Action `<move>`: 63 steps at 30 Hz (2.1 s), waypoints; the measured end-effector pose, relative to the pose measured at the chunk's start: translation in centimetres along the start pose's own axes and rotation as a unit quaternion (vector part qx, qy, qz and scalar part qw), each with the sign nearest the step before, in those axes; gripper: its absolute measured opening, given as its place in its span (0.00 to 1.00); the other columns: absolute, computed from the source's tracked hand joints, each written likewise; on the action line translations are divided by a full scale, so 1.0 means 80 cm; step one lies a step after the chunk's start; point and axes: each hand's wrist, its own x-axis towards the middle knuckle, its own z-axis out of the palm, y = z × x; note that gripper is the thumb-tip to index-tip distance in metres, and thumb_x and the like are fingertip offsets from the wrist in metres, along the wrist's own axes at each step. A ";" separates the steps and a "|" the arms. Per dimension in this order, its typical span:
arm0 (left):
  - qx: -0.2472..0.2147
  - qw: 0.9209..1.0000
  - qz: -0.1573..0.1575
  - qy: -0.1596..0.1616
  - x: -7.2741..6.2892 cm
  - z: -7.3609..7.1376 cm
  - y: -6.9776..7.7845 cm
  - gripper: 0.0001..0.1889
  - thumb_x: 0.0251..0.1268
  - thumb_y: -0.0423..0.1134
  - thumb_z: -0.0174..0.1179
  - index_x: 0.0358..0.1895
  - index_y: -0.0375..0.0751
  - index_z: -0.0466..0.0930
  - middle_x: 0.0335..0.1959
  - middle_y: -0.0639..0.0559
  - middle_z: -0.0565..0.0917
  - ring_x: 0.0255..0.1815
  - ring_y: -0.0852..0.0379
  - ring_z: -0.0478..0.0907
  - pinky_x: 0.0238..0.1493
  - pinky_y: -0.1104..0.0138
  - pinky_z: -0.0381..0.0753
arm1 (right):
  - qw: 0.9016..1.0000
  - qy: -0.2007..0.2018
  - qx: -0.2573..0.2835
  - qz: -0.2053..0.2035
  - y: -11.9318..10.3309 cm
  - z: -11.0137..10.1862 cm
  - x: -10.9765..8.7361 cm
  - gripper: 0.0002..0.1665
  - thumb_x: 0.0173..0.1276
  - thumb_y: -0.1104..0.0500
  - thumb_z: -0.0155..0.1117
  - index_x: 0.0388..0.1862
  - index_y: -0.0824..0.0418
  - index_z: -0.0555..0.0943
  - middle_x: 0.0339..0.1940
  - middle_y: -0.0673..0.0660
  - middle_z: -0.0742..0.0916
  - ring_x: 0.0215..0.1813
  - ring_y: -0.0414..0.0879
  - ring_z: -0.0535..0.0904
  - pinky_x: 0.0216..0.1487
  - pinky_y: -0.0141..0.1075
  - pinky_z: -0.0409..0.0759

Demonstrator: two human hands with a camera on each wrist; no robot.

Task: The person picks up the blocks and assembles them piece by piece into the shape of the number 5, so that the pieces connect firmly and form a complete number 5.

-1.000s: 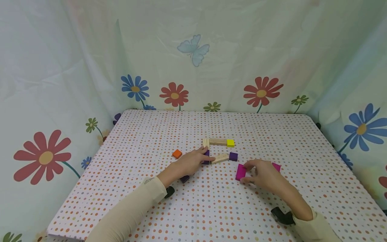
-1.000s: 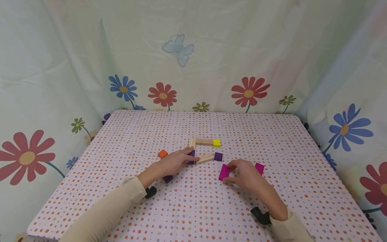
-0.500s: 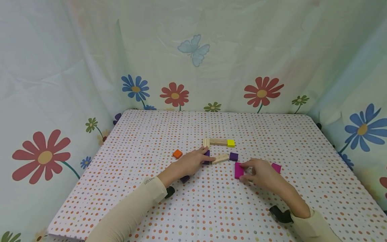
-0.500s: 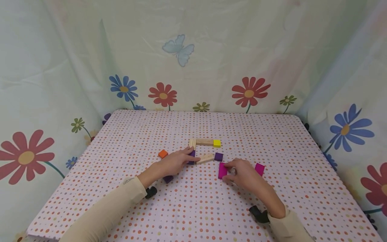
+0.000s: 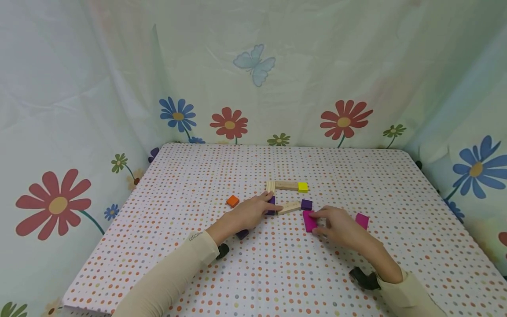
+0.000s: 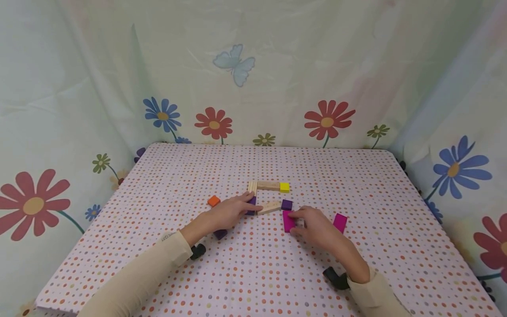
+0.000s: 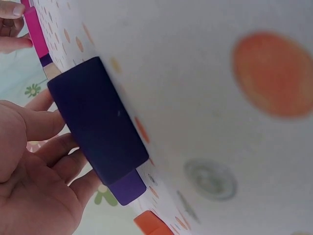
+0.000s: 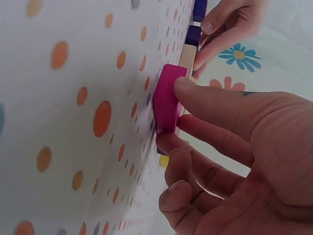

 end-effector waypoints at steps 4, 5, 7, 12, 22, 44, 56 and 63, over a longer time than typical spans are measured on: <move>0.002 1.000 0.000 -0.002 0.001 0.000 0.001 0.27 0.86 0.33 0.46 0.76 0.69 0.74 0.88 0.49 0.56 0.89 0.45 0.54 0.75 0.45 0.76 | 1.000 0.004 -0.002 -0.008 -0.002 0.002 0.000 0.26 0.68 0.59 0.77 0.64 0.64 0.86 0.50 0.59 0.88 0.30 0.40 0.71 0.28 0.30 0.69; 0.002 1.000 0.000 -0.002 0.001 0.000 0.001 0.27 0.86 0.33 0.46 0.76 0.69 0.74 0.88 0.49 0.56 0.89 0.45 0.54 0.75 0.45 0.76 | 1.000 0.004 -0.002 -0.007 -0.002 0.002 0.000 0.26 0.68 0.59 0.77 0.64 0.63 0.86 0.50 0.58 0.88 0.30 0.40 0.71 0.28 0.30 0.69; 0.003 1.000 0.001 -0.004 0.001 0.000 0.002 0.27 0.86 0.33 0.46 0.76 0.69 0.74 0.88 0.49 0.56 0.89 0.46 0.54 0.75 0.45 0.76 | 1.000 0.004 -0.001 -0.007 -0.003 0.002 0.000 0.27 0.68 0.60 0.77 0.65 0.63 0.85 0.50 0.58 0.88 0.30 0.40 0.71 0.28 0.30 0.69; -0.001 1.000 0.002 -0.004 0.000 -0.001 0.002 0.28 0.86 0.33 0.46 0.76 0.68 0.74 0.88 0.49 0.55 0.89 0.46 0.54 0.75 0.46 0.76 | 1.000 0.002 0.000 -0.003 -0.003 0.001 0.001 0.27 0.68 0.60 0.77 0.65 0.64 0.85 0.49 0.58 0.88 0.31 0.41 0.71 0.28 0.30 0.70; -0.002 1.000 0.000 -0.003 0.000 -0.001 0.002 0.27 0.87 0.34 0.46 0.76 0.68 0.74 0.89 0.49 0.55 0.89 0.46 0.54 0.75 0.45 0.76 | 1.000 -0.005 0.007 0.005 -0.003 -0.005 0.001 0.28 0.69 0.59 0.76 0.67 0.64 0.83 0.54 0.61 0.89 0.31 0.41 0.72 0.28 0.31 0.70; -0.003 1.000 -0.003 0.000 -0.001 0.001 0.001 0.26 0.87 0.35 0.46 0.76 0.69 0.75 0.88 0.50 0.56 0.89 0.46 0.55 0.76 0.45 0.75 | 0.995 0.050 -0.061 0.062 0.073 -0.044 -0.034 0.37 0.61 0.55 0.82 0.64 0.74 0.80 0.59 0.79 0.83 0.51 0.68 0.83 0.49 0.59 0.85; -0.001 1.000 -0.007 -0.004 0.000 0.002 0.001 0.27 0.87 0.35 0.46 0.76 0.70 0.74 0.89 0.50 0.55 0.89 0.46 0.54 0.76 0.45 0.75 | 0.995 0.057 -0.057 0.063 0.097 -0.042 -0.049 0.39 0.59 0.56 0.84 0.63 0.76 0.80 0.50 0.74 0.85 0.36 0.49 0.75 0.33 0.39 0.72; 0.000 1.000 -0.005 -0.002 0.001 0.002 0.000 0.27 0.87 0.35 0.46 0.76 0.70 0.74 0.88 0.50 0.56 0.89 0.46 0.55 0.74 0.46 0.77 | 0.994 0.065 -0.055 0.063 0.094 -0.040 -0.052 0.37 0.60 0.55 0.83 0.62 0.75 0.81 0.48 0.72 0.87 0.35 0.47 0.75 0.32 0.37 0.71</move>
